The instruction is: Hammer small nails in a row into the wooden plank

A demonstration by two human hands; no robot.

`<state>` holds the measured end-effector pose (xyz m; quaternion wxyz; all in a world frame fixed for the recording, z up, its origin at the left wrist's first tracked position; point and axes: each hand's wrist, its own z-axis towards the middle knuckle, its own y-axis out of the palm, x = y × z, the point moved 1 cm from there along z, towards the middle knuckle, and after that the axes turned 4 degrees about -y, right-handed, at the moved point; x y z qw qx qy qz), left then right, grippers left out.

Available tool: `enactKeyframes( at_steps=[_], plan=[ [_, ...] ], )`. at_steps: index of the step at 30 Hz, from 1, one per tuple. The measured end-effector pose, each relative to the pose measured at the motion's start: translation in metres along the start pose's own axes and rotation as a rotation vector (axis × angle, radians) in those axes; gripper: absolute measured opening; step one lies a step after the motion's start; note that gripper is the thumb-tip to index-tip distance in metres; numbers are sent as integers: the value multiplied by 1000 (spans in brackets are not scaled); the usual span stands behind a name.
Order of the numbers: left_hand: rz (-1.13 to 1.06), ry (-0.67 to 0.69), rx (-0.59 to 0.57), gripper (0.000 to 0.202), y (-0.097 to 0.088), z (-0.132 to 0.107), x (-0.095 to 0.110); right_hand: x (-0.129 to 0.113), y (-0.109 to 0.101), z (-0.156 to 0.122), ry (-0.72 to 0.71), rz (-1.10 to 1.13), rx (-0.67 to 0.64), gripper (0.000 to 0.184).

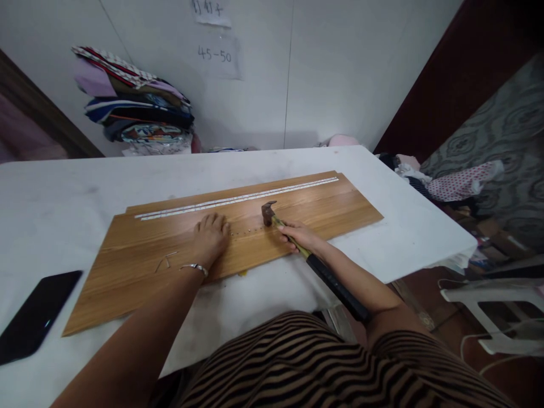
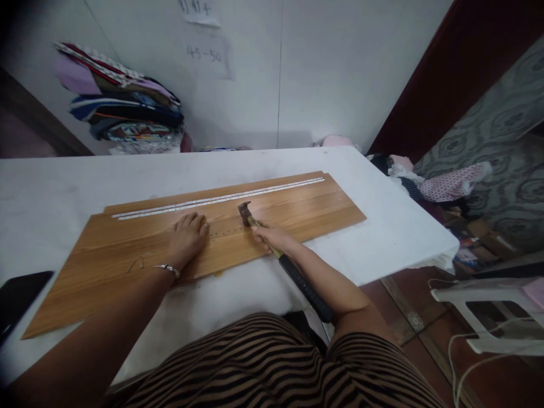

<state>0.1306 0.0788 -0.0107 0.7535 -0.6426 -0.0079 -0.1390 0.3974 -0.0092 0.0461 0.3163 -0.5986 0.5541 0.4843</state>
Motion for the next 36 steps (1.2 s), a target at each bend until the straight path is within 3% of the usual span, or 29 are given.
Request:
enactKeyframes(
  at_steps=[10,21,24,27,31,36],
  plan=[
    [-14,-21,1,43,3,2,-5,-12,-7,-1,-5,60,72,31],
    [-222,-18,46,48,-3,7,-15,5,-31,-6,-34,235,20,34],
    [-253,33,47,47,-9,0,5,9,-35,-11,-56,245,10,35],
    [-218,136,53,42,-12,-5,43,11,-38,-15,-69,253,1,34],
    [-109,202,-33,30,-6,-5,88,13,-42,-21,-99,259,6,35],
    [-13,222,-72,21,6,1,102,21,-51,-28,-122,267,5,43]
  ],
)
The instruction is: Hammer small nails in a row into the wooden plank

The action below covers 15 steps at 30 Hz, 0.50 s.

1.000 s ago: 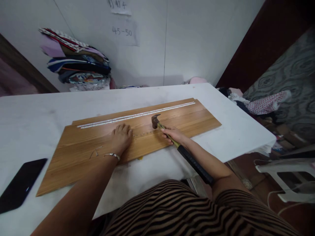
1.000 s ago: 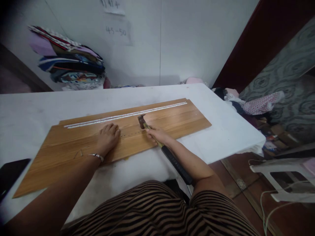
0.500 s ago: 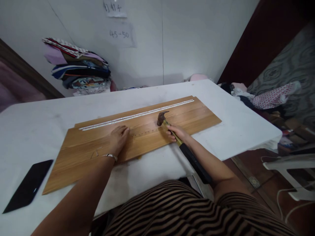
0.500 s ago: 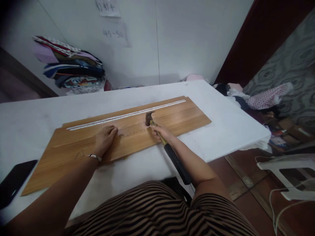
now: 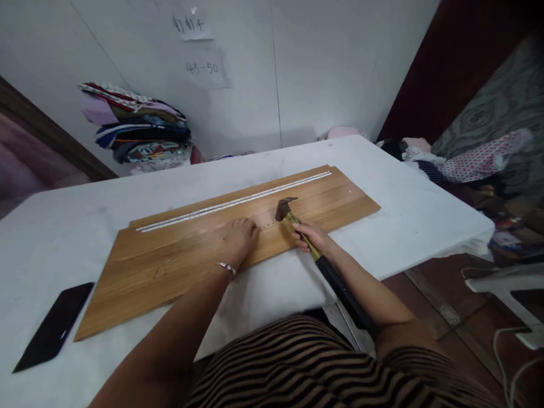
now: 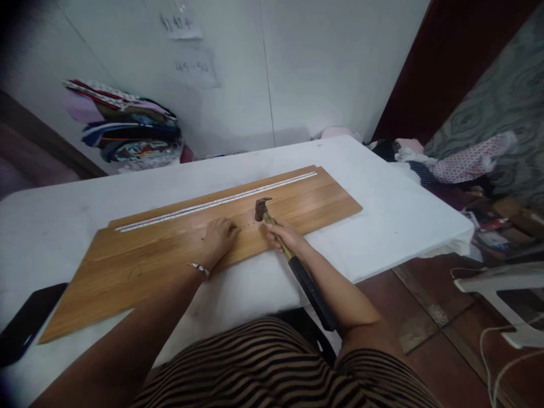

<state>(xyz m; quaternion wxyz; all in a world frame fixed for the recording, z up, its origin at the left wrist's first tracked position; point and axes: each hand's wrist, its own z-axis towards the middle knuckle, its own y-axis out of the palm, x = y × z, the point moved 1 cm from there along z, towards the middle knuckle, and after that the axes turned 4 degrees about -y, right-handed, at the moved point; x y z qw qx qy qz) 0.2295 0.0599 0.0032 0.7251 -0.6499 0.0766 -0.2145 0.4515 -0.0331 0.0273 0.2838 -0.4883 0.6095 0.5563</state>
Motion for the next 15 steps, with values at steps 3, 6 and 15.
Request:
enactKeyframes(
  at_steps=[3,6,15],
  plan=[
    [15,44,3,20,6,2,-1,4,-6,-2,-17,14,-4,47],
    [38,46,9,20,10,4,-1,7,-11,0,-17,26,-6,47],
    [14,40,18,16,13,4,-4,19,-20,10,-31,73,-24,44]
  ],
)
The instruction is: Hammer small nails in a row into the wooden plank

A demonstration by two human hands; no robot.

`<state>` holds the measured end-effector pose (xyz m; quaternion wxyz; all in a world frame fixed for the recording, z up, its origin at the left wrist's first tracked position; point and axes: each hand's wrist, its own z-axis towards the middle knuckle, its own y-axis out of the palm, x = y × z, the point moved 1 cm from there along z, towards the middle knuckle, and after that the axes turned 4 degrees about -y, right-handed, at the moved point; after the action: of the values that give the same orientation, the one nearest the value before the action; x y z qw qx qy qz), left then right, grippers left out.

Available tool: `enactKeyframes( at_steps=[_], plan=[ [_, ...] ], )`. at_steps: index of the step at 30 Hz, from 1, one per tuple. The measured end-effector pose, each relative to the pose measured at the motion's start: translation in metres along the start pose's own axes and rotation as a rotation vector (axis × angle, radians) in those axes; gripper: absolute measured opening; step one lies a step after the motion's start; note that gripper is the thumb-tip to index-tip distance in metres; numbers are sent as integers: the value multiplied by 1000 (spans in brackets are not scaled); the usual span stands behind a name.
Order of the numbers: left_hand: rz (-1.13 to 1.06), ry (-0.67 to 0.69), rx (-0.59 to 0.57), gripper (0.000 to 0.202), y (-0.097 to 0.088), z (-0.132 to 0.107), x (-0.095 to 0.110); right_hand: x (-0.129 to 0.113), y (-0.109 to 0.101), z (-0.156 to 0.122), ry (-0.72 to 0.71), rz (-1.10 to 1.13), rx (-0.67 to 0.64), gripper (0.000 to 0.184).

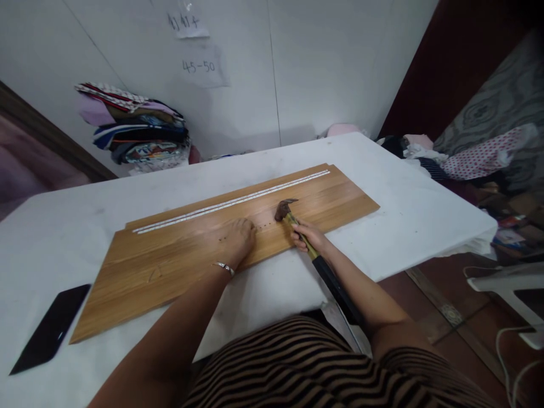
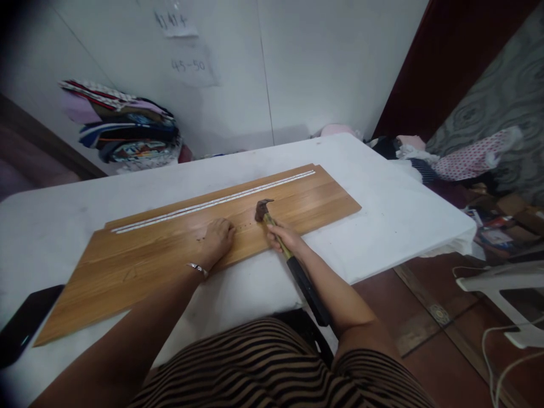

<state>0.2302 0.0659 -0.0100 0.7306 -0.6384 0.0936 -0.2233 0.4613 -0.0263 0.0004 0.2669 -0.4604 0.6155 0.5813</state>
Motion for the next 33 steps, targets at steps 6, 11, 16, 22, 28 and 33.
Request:
enactKeyframes(
  at_steps=[6,11,16,22,28,33],
  plan=[
    [-49,-6,28,15,4,-2,-2,7,-5,3,-29,5,-15,43],
    [-81,-12,56,19,1,-6,1,7,-4,2,-35,-12,1,44],
    [-157,-11,186,25,-8,-24,-6,4,-3,-5,-7,-33,8,44],
    [-194,-133,307,29,-21,-57,-52,-5,9,-11,4,-66,-37,44],
    [-105,-351,190,34,-23,-74,-72,-8,33,-4,10,-87,-95,45],
    [-36,-344,146,32,-23,-73,-60,-3,51,4,25,-128,-102,44]
  ],
)
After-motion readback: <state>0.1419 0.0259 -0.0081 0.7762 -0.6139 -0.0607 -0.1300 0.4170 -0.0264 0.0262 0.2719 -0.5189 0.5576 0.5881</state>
